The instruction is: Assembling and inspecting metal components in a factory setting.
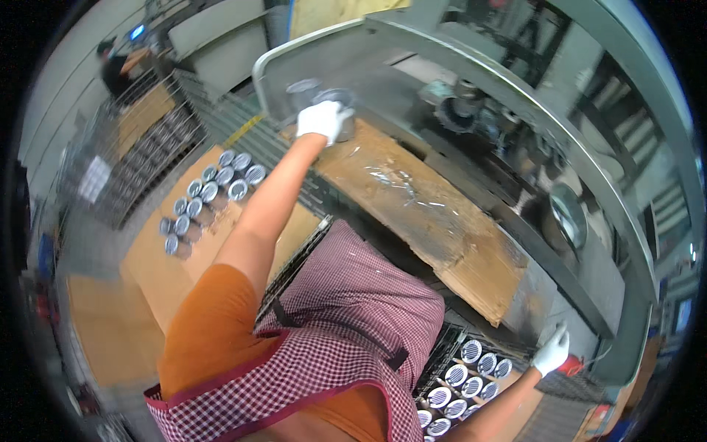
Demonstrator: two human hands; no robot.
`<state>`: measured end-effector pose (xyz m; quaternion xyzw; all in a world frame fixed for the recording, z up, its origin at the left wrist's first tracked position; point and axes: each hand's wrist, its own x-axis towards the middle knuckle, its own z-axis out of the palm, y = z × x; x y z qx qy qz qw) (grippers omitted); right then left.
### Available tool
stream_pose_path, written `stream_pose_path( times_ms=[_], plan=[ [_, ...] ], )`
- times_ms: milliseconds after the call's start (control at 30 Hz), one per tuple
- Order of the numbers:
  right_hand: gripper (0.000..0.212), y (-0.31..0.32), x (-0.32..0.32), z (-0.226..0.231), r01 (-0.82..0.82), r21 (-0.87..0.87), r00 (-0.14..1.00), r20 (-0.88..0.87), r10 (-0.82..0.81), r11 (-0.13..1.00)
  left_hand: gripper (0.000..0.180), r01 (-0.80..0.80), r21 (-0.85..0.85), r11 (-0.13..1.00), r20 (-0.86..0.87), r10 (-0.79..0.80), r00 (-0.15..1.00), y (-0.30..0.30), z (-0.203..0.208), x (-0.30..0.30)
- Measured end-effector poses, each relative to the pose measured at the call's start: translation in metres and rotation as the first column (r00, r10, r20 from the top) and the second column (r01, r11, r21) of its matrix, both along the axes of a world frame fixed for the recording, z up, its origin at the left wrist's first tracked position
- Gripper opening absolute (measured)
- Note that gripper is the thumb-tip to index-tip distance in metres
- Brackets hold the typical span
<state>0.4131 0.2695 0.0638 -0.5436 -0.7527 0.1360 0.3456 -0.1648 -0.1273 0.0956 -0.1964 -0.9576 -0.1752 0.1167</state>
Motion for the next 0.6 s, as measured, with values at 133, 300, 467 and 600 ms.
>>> stream_pose_path(
  times_ms=[133, 300, 467, 600],
  plan=[
    [0.052, 0.006, 0.014, -0.001, 0.032, -0.032, 0.998, 0.061, -0.030, 0.999, 0.047, 0.195, 0.089, 0.977, -0.039, -0.192, 0.981, 0.025, 0.010, 0.058],
    [0.053, -0.005, 0.000, 0.010, -0.016, 0.002, 0.996, 0.091, 0.016, 1.000, 0.037, 0.459, 0.112, 0.881, -0.038, -0.458, 0.888, 0.061, 0.013, 0.143],
    [0.055, -0.003, 0.003, 0.010, -0.017, 0.015, 0.995, 0.098, 0.015, 1.000, 0.049, 0.530, 0.235, 0.815, -0.254, -0.475, 0.842, 0.085, -0.012, 0.184],
    [0.057, -0.005, 0.002, 0.013, 0.049, -0.026, 0.991, 0.130, -0.045, 0.998, 0.048, 0.501, 0.558, 0.662, -0.280, -0.418, 0.864, 0.069, 0.001, 0.175]
  ],
)
